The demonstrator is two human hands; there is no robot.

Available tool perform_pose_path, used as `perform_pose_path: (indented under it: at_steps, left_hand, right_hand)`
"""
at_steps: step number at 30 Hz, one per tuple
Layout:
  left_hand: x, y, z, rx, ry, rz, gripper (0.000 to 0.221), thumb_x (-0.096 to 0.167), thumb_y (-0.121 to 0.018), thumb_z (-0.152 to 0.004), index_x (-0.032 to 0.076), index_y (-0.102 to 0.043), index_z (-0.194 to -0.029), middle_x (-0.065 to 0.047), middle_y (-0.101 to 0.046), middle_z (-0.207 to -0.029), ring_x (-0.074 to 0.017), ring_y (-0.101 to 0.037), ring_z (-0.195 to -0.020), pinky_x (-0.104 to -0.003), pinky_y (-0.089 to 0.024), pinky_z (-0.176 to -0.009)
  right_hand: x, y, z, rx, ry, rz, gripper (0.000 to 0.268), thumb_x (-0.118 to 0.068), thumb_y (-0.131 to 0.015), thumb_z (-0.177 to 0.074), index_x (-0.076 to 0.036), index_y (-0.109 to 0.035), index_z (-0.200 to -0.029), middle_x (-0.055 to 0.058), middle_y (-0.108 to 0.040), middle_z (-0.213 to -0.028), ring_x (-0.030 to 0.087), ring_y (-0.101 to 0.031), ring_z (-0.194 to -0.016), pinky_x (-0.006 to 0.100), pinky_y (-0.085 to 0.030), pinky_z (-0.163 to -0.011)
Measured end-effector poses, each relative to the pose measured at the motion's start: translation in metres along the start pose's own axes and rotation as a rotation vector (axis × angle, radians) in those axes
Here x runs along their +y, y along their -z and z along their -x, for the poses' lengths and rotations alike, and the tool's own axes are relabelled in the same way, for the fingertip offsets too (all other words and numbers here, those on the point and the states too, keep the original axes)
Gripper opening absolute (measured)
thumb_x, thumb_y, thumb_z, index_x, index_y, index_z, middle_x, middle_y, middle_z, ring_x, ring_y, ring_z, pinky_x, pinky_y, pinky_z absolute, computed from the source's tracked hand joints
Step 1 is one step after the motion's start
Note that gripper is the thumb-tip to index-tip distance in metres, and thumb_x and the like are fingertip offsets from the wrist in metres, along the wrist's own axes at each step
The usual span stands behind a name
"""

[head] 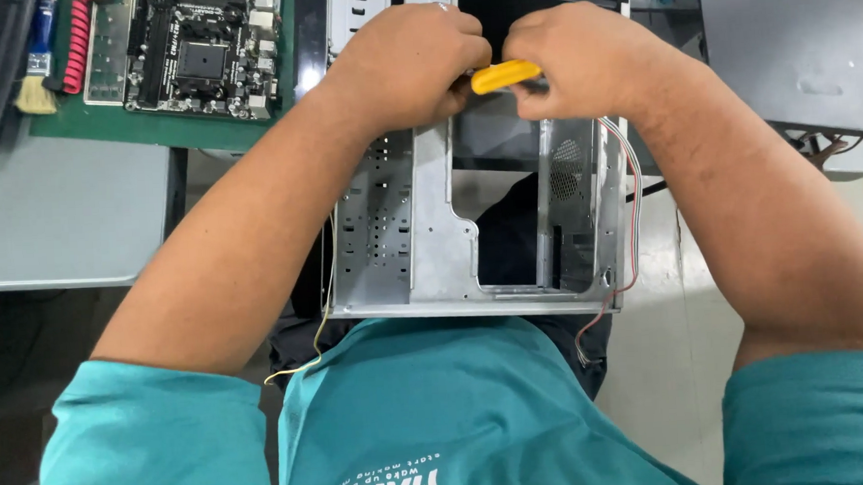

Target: Reassembling the internal frame and routing cables inside a computer case using a screwdriver.

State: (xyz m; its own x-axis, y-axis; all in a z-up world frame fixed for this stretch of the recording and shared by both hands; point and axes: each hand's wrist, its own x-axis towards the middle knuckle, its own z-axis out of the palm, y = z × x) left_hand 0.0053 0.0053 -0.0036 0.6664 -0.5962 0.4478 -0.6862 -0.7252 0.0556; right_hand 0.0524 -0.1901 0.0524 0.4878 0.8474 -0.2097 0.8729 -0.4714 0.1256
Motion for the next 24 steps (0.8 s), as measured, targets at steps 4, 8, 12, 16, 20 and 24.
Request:
perform_pose_path:
  at_steps: [4, 8, 12, 16, 20, 24]
  left_hand:
    - [0.0, 0.0, 0.004, -0.012, -0.013, 0.035, 0.016, 0.018, -0.061, -0.069, 0.014, -0.063, -0.084, -0.002, -0.054, -0.076, -0.0276, -0.054, -0.068, -0.042, -0.042, -0.051]
    - [0.002, 0.004, 0.008, 0.009, -0.087, -0.02, 0.014, 0.023, -0.058, -0.071, 0.011, -0.059, -0.078, -0.005, -0.053, -0.076, -0.0308, -0.055, -0.069, -0.044, -0.043, -0.044]
    - [0.011, 0.011, 0.019, -0.037, -0.15, -0.101, 0.018, 0.025, -0.058, -0.075, 0.007, -0.053, -0.072, -0.005, -0.05, -0.083, -0.0276, -0.053, -0.078, -0.042, -0.043, -0.037]
    - [0.029, 0.027, 0.029, 0.073, -0.19, -0.063, 0.02, 0.023, -0.055, -0.07, 0.006, -0.057, -0.08, -0.006, -0.056, -0.079, -0.0276, -0.056, -0.08, -0.041, -0.046, -0.048]
    - [0.054, 0.041, 0.022, -0.098, -0.088, -0.008, 0.03, 0.035, -0.048, -0.076, 0.011, -0.065, -0.072, -0.007, -0.062, -0.085, -0.0258, -0.055, -0.084, -0.043, -0.048, -0.066]
    - [0.09, 0.048, 0.009, -0.28, 0.101, -0.065, 0.03, 0.035, -0.054, -0.082, 0.008, -0.066, -0.086, -0.012, -0.056, -0.102, -0.0314, -0.053, -0.098, -0.046, -0.048, -0.074]
  right_hand:
    - [-0.006, 0.005, 0.004, -0.046, 0.003, 0.014, 0.023, -0.029, -0.058, -0.075, -0.007, -0.059, -0.081, 0.004, -0.056, -0.078, 0.025, -0.055, -0.068, 0.037, -0.044, -0.057]
    - [-0.021, 0.021, 0.013, 0.014, 0.018, 0.013, 0.022, -0.028, -0.056, -0.075, -0.007, -0.059, -0.079, 0.003, -0.056, -0.077, 0.024, -0.055, -0.067, 0.036, -0.044, -0.055]
    - [-0.044, 0.028, 0.035, 0.025, 0.008, -0.086, 0.016, -0.024, -0.055, -0.069, -0.009, -0.058, -0.075, 0.001, -0.054, -0.073, 0.023, -0.052, -0.06, 0.037, -0.04, -0.05]
    - [-0.022, 0.022, 0.053, 0.15, 0.06, -0.158, 0.027, -0.028, -0.046, -0.091, -0.003, -0.054, -0.088, 0.008, -0.049, -0.076, 0.02, -0.048, -0.064, 0.033, -0.041, -0.055]
    - [-0.002, 0.011, 0.051, 0.852, -0.13, -0.809, 0.043, -0.037, -0.035, -0.098, -0.002, -0.056, -0.086, 0.006, -0.049, -0.073, 0.014, -0.047, -0.064, 0.026, -0.04, -0.058]
    - [-0.011, 0.009, 0.031, 1.005, -0.472, -1.414, 0.042, -0.051, -0.037, -0.085, -0.011, -0.048, -0.079, -0.004, -0.026, -0.051, 0.005, -0.025, -0.043, 0.019, -0.022, -0.04]
